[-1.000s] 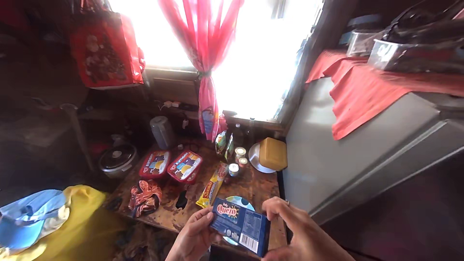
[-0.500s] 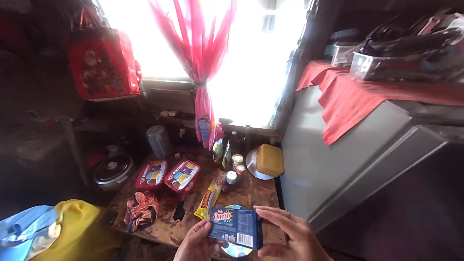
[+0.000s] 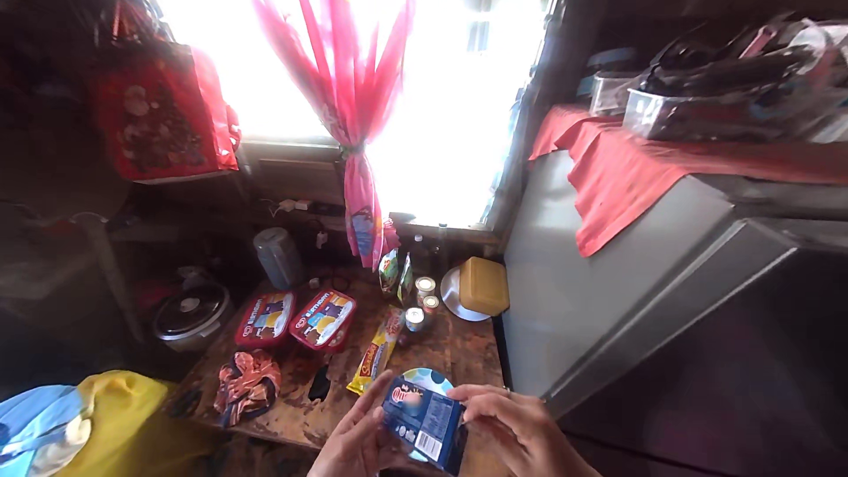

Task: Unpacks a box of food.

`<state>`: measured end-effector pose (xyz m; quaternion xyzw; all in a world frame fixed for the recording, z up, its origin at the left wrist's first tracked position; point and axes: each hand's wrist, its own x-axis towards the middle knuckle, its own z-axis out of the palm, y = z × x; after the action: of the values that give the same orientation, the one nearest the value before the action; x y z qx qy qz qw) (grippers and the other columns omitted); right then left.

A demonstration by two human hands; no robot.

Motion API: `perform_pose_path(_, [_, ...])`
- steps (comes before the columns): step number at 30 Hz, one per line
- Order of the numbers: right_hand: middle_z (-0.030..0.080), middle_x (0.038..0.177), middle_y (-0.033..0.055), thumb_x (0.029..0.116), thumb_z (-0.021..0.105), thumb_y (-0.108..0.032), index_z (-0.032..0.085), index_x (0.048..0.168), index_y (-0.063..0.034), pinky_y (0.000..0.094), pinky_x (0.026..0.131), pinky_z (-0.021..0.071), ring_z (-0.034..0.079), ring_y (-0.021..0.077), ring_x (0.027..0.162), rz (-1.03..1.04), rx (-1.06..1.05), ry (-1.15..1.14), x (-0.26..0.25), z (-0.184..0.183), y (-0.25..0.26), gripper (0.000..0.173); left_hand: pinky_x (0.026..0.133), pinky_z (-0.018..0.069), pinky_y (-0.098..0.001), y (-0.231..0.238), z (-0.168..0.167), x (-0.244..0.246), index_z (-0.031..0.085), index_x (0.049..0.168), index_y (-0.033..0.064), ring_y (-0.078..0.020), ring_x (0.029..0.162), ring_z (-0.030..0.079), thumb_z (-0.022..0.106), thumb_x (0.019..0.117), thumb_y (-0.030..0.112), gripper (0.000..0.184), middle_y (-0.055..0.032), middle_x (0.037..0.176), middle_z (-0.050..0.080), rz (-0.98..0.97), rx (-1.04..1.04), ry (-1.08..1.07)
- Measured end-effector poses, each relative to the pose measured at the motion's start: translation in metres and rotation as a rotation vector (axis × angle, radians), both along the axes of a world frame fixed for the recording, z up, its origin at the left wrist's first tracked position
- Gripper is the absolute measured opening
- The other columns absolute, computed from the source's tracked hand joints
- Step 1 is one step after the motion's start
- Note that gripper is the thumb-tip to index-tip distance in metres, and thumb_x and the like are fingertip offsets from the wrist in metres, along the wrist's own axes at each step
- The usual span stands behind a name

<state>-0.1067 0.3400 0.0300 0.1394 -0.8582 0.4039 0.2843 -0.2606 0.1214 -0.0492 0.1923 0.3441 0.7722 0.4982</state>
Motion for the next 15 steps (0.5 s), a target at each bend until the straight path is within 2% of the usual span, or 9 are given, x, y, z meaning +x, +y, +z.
perform_pose_path(2, [0.072,0.119,0.0134,0.1065,0.053,-0.02,0.063,0.1,0.0009,0.0185,0.095,0.0541,0.068,0.0069,0.112,-0.001,-0.015,-0.015,-0.001,-0.006,0.001,0.023,0.105,0.0523,-0.0408,-0.001,-0.005,0.001,0.02,0.16,0.0092,-0.0175,0.134,0.055,0.069,0.0948,0.044,0.089,-0.0055,0.16,0.04,0.029,-0.02,0.393])
perform_pose_path(3, [0.072,0.117,0.0137,0.1065,0.053,-0.02,0.063,0.101,0.0014,0.0171,0.092,0.0542,0.069,0.0058,0.108,-0.01,-0.025,-0.037,-0.001,-0.007,0.001,0.024,0.115,0.0422,-0.0413,0.0,-0.007,0.0,0.024,0.16,0.0043,-0.019,0.148,0.037,0.07,0.0899,0.056,0.099,-0.0124,0.168,0.022,0.081,-0.065,0.683])
perform_pose_path(4, [0.073,0.116,0.0142,0.1064,0.053,-0.019,0.063,0.102,0.0022,0.0168,0.089,0.0546,0.07,0.0054,0.104,-0.019,-0.033,-0.067,-0.002,-0.008,0.001,0.024,0.12,0.0315,-0.051,0.003,-0.006,-0.001,0.034,0.158,0.0027,-0.0308,0.154,0.023,0.068,0.0846,0.067,0.103,-0.024,0.168,0.016,0.162,-0.113,0.94])
perform_pose_path(5, [0.074,0.114,0.0143,0.1059,0.054,-0.019,0.065,0.103,0.0028,0.017,0.086,0.0551,0.071,0.0055,0.098,-0.033,-0.038,-0.099,-0.002,-0.008,0.0,0.024,0.119,0.0257,-0.0633,0.007,-0.004,-0.001,0.042,0.154,0.0022,-0.0432,0.154,0.02,0.066,0.0813,0.073,0.104,-0.0316,0.164,0.021,0.224,-0.134,1.119])
perform_pose_path(6, [0.074,0.111,0.0145,0.1049,0.055,-0.017,0.066,0.104,0.0035,0.0177,0.083,0.0558,0.071,0.0062,0.092,-0.046,-0.043,-0.133,-0.002,-0.009,-0.001,0.023,0.118,0.0264,-0.0653,0.01,0.003,0.0,0.045,0.152,0.0007,-0.0444,0.151,0.026,0.064,0.0815,0.073,0.103,-0.0311,0.16,0.031,0.218,-0.128,1.209])
perform_pose_path(8, [0.075,0.105,0.0163,0.1032,0.057,-0.012,0.067,0.105,0.0053,0.0204,0.079,0.057,0.072,0.009,0.085,-0.053,-0.053,-0.203,-0.001,-0.008,-0.008,0.02,0.117,0.0383,-0.0503,0.014,0.019,0.007,0.044,0.149,-0.0063,-0.0299,0.142,0.047,0.071,0.0857,0.06,0.096,-0.0251,0.149,0.051,0.105,-0.048,1.218])
perform_pose_path(10, [0.072,0.095,0.0181,0.1018,0.057,-0.007,0.066,0.103,0.0074,0.0226,0.076,0.0563,0.07,0.0121,0.08,-0.054,-0.066,-0.247,-0.001,-0.008,-0.014,0.017,0.109,0.0475,-0.038,0.023,0.024,0.014,0.05,0.144,-0.01,-0.0214,0.126,0.061,0.08,0.0857,0.037,0.081,-0.0244,0.134,0.062,0.06,0.043,1.154])
perform_pose_path(12, [0.072,0.093,0.0186,0.1015,0.057,-0.005,0.064,0.103,0.0088,0.0233,0.078,0.0568,0.07,0.0115,0.082,-0.042,-0.103,-0.267,-0.001,-0.007,-0.015,0.016,0.103,0.051,-0.0332,0.029,0.017,0.015,0.056,0.141,-0.0064,-0.0172,0.117,0.064,0.08,0.0866,0.033,0.072,-0.0212,0.126,0.066,0.082,0.11,1.093])
perform_pose_path(15, [0.071,0.097,0.0191,0.1032,0.055,-0.007,0.061,0.103,0.0103,0.0238,0.084,0.0567,0.071,0.0094,0.09,0.028,-0.197,-0.284,0.001,-0.01,-0.012,0.018,0.108,0.0489,-0.0324,0.032,0.008,0.008,0.056,0.144,0.0022,-0.0116,0.124,0.061,0.074,0.0912,0.044,0.07,-0.0126,0.135,0.065,0.04,0.226,0.961])
